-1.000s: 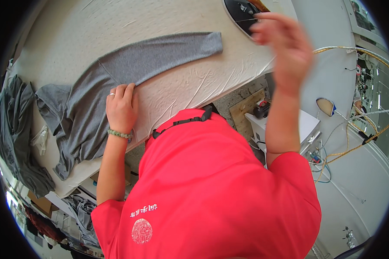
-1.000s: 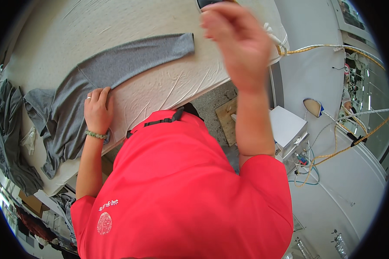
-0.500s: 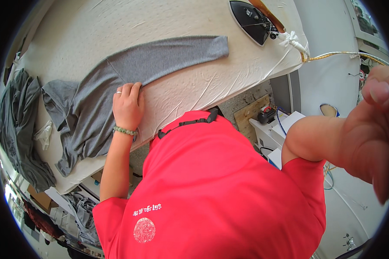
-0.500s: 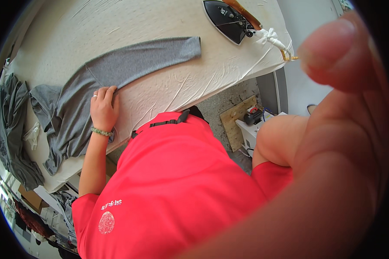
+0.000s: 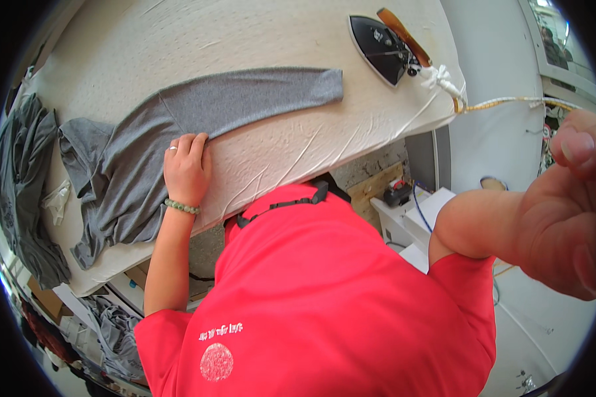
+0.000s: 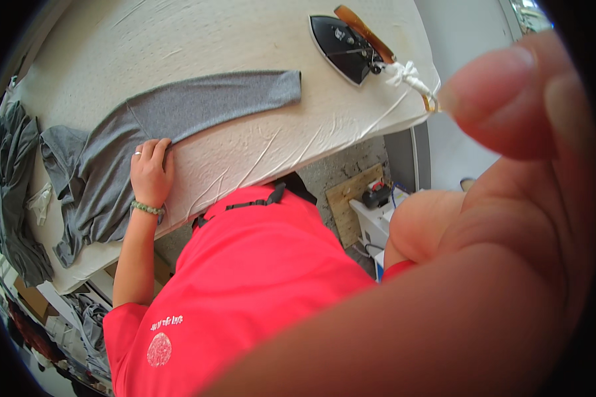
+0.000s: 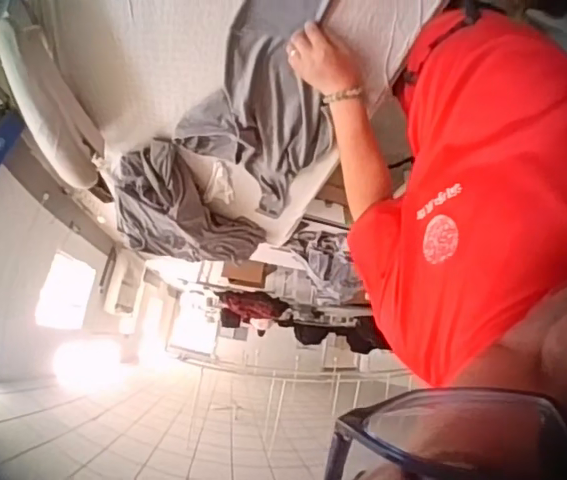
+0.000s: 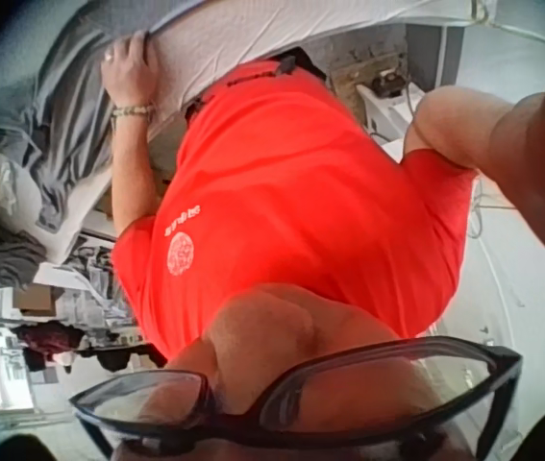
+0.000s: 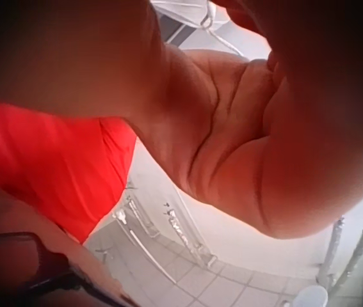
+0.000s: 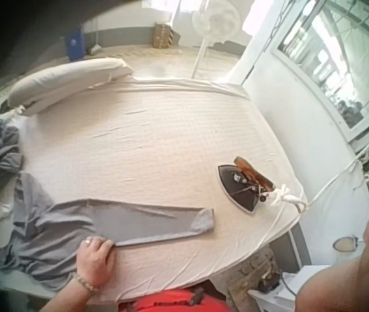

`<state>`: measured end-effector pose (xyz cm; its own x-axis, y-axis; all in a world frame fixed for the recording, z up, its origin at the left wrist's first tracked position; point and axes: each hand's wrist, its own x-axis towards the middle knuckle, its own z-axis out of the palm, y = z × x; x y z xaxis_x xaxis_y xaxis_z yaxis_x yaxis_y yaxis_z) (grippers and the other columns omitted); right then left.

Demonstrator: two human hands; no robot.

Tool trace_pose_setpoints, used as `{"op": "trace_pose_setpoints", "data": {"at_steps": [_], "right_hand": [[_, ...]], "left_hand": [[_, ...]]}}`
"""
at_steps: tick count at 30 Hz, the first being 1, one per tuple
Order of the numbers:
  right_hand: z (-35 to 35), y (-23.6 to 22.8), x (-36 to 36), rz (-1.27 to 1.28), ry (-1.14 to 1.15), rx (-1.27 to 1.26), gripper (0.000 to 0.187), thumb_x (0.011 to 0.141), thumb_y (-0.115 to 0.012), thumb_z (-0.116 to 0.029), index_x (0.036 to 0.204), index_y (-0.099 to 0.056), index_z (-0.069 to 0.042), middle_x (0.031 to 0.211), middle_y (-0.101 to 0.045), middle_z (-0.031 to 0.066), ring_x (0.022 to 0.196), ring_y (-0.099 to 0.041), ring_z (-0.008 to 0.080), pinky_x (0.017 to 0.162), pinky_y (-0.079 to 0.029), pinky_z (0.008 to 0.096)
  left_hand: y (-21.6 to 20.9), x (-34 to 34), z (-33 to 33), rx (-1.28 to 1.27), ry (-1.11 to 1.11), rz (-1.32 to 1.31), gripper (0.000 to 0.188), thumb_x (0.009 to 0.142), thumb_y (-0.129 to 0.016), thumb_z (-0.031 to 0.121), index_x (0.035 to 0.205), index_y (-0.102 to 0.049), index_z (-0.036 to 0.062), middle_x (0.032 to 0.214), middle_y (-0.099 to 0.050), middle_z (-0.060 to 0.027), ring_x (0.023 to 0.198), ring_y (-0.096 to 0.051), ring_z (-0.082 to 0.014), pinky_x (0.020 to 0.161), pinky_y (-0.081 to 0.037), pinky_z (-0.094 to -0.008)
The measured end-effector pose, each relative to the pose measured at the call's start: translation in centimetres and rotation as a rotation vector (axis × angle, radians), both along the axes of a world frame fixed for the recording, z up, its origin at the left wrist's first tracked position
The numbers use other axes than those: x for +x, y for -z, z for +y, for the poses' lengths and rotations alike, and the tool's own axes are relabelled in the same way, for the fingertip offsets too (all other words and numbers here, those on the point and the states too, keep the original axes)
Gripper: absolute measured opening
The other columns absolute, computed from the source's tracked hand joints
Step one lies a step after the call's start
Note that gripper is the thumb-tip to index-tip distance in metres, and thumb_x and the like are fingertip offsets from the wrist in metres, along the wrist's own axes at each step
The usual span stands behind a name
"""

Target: Ironing and folding grey garments on an industrial pressing table.

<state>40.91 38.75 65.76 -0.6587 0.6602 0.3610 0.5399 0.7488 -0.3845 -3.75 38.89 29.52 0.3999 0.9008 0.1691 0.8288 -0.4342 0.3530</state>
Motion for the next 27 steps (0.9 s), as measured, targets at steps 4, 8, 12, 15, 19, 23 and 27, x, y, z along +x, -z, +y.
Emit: {"op": "trace_pose_setpoints", "data": {"at_steps": [4, 8, 12, 15, 19, 23, 27], "right_hand": [[2.0, 0.2, 0.9, -0.053, -0.121, -0.030, 0.057, 0.098, -0.071, -0.050, 0.112, -0.070, 0.005, 0.108, -0.073, 0.0186, 0.083, -0.066, 0.0297, 0.074, -0.053, 0.0403], [4.5, 1.2, 3.4, -0.064, -0.225, -0.120, 0.057, 0.097, -0.072, -0.050, 0.111, -0.070, 0.005, 0.107, -0.073, 0.0186, 0.083, -0.066, 0.0298, 0.075, -0.053, 0.0410], [5.8, 5.1, 0.1, 0.151, -0.101, -0.196, 0.046, 0.099, -0.073, -0.041, 0.107, -0.071, 0.004, 0.104, -0.073, 0.0164, 0.084, -0.065, 0.0271, 0.076, -0.052, 0.0389], [4.9, 18.1, -1.4, 0.307, 0.387, -0.534, 0.009, 0.100, -0.072, -0.006, 0.102, -0.072, 0.003, 0.093, -0.073, 0.0072, 0.083, -0.065, 0.0109, 0.074, -0.051, 0.0259], [4.6, 33.5, 2.1, 0.293, 0.720, -0.845, 0.028, 0.097, -0.079, -0.018, 0.114, -0.072, 0.004, 0.096, -0.075, 0.0052, 0.087, -0.069, 0.0101, 0.080, -0.056, 0.0262], [4.0, 37.1, 0.5, 0.393, 0.690, -0.985, 0.038, 0.095, -0.081, -0.021, 0.120, -0.071, 0.006, 0.097, -0.076, 0.0053, 0.085, -0.069, 0.0099, 0.078, -0.056, 0.0256], [4.5, 37.2, 0.3, 0.360, 0.558, -0.986, 0.045, 0.094, -0.080, -0.020, 0.126, -0.067, 0.008, 0.088, -0.076, 0.0048, 0.078, -0.068, 0.0081, 0.071, -0.053, 0.0240]], "left_hand": [[-0.1, 0.9, -0.7, 0.009, -0.051, 0.029, 0.027, 0.089, -0.071, 0.010, 0.116, -0.071, 0.0075, 0.109, -0.069, -0.0085, 0.100, -0.065, -0.0301, 0.086, -0.051, -0.0429], [-0.8, 2.1, -2.7, 0.026, -0.108, 0.079, 0.032, 0.088, -0.072, 0.010, 0.119, -0.071, 0.0064, 0.112, -0.068, -0.0099, 0.105, -0.065, -0.0309, 0.093, -0.050, -0.0443], [-0.7, 5.3, -3.0, 0.064, -0.185, 0.098, 0.038, 0.086, -0.073, 0.010, 0.124, -0.070, 0.0055, 0.118, -0.067, -0.0110, 0.111, -0.064, -0.0317, 0.100, -0.049, -0.0455], [-0.7, 8.0, -3.6, 0.059, -0.207, 0.102, 0.042, 0.085, -0.073, 0.010, 0.127, -0.069, 0.0051, 0.121, -0.066, -0.0118, 0.115, -0.063, -0.0321, 0.104, -0.048, -0.0460], [-0.3, 13.0, -2.2, 0.042, -0.168, 0.052, 0.043, 0.085, -0.073, 0.010, 0.128, -0.069, 0.0051, 0.123, -0.065, -0.0127, 0.116, -0.062, -0.0321, 0.107, -0.047, -0.0461], [0.3, 16.7, -1.4, -0.032, -0.073, -0.048, 0.043, 0.086, -0.072, 0.012, 0.128, -0.069, 0.0049, 0.128, -0.065, -0.0136, 0.121, -0.061, -0.0327, 0.109, -0.046, -0.0481], [0.9, 16.7, -1.5, 0.009, -0.044, -0.096, 0.045, 0.089, -0.072, 0.017, 0.132, -0.068, 0.0068, 0.136, -0.063, -0.0140, 0.130, -0.058, -0.0331, 0.114, -0.043, -0.0510]]}}
